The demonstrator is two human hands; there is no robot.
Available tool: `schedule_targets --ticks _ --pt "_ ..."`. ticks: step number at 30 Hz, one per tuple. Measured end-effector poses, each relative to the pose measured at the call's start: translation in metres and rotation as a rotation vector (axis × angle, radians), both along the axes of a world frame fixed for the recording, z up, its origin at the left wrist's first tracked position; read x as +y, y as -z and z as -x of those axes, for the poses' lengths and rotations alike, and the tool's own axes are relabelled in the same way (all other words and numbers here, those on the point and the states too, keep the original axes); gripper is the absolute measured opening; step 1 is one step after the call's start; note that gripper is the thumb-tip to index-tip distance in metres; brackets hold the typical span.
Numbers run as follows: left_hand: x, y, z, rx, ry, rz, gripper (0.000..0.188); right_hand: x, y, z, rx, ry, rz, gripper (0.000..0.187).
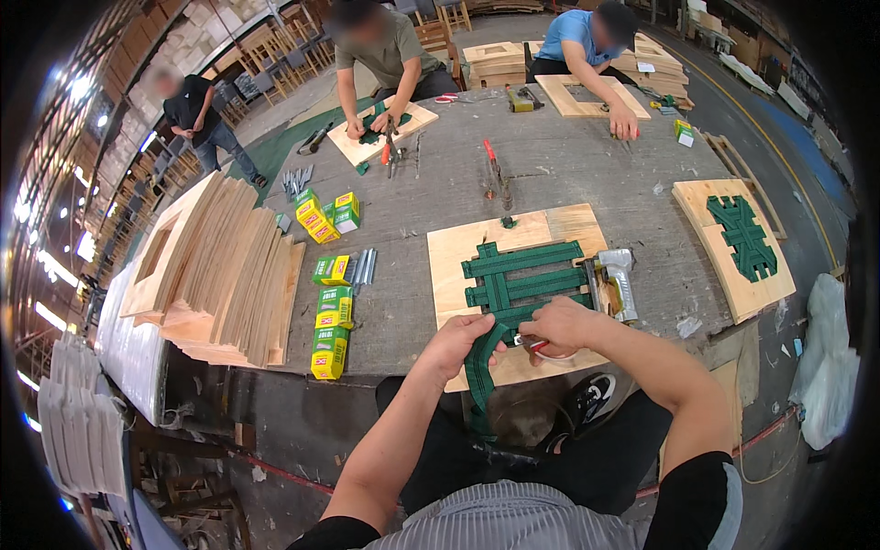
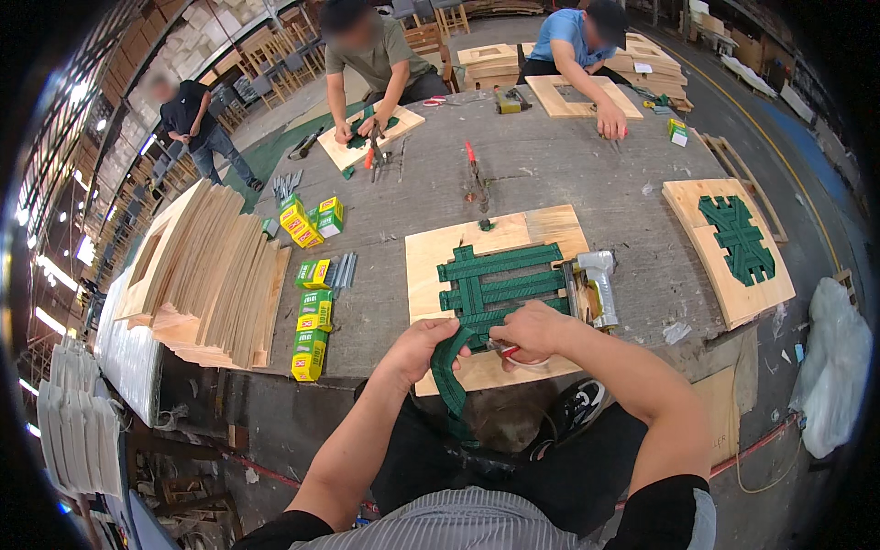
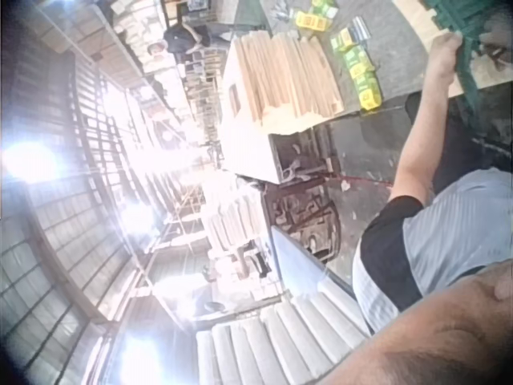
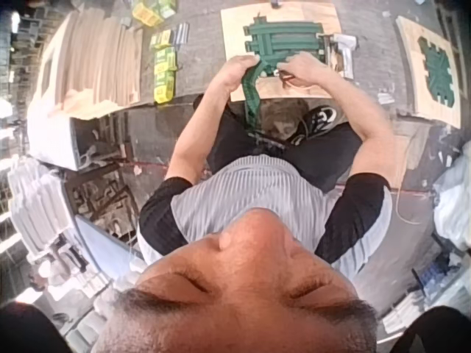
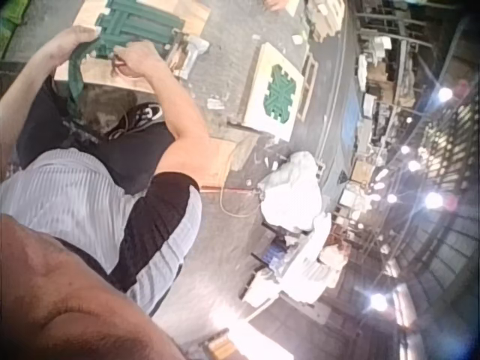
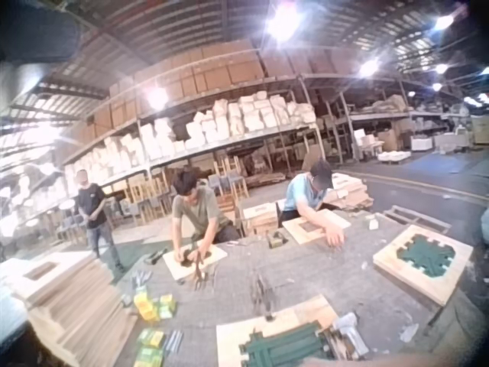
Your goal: The person assembles green plastic strips onto a square wooden board using a pneumatic nail gun. They place strips in parallel and perpendicular orientations to form a grid pattern, then secure them with nails.
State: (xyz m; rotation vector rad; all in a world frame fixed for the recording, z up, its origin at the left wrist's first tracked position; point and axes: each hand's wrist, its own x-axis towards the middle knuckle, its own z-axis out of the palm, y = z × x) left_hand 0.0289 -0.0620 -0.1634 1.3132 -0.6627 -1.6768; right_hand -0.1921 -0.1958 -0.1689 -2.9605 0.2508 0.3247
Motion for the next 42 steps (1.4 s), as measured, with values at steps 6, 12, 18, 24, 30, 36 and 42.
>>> schedule_targets --ticks 6,12,18,24,30,36,42 --pt "0.046 0.013 0.01 -0.08 -0.009 0.061 0.024 0.015 0.002 0.029 -0.386 0.397 -0.216 0.044" --pt "0.137 0.067 0.025 0.075 -0.164 -0.264 0.037 -0.013 0.037 0.153 -0.858 1.31 0.129 0.042" --pt "0.11 0.092 0.038 0.315 -0.392 -0.312 0.044 -0.047 0.063 0.221 -0.604 1.319 0.37 0.031" --pt "0.094 0.091 0.043 0.338 -0.604 -0.375 0.04 -0.041 0.073 0.13 -0.64 1.296 0.026 0.044" --pt "0.1 0.105 0.01 0.198 -0.591 -0.293 0.035 -0.054 0.066 0.123 -0.654 1.303 -0.168 0.051" --pt "0.115 0.079 -0.002 0.031 -0.369 -0.334 0.03 -0.078 0.076 0.157 -0.588 1.35 0.101 0.051" --pt "0.13 0.048 0.028 0.047 -0.406 -0.041 0.033 -0.072 0.057 0.163 -0.481 1.343 0.268 0.049"
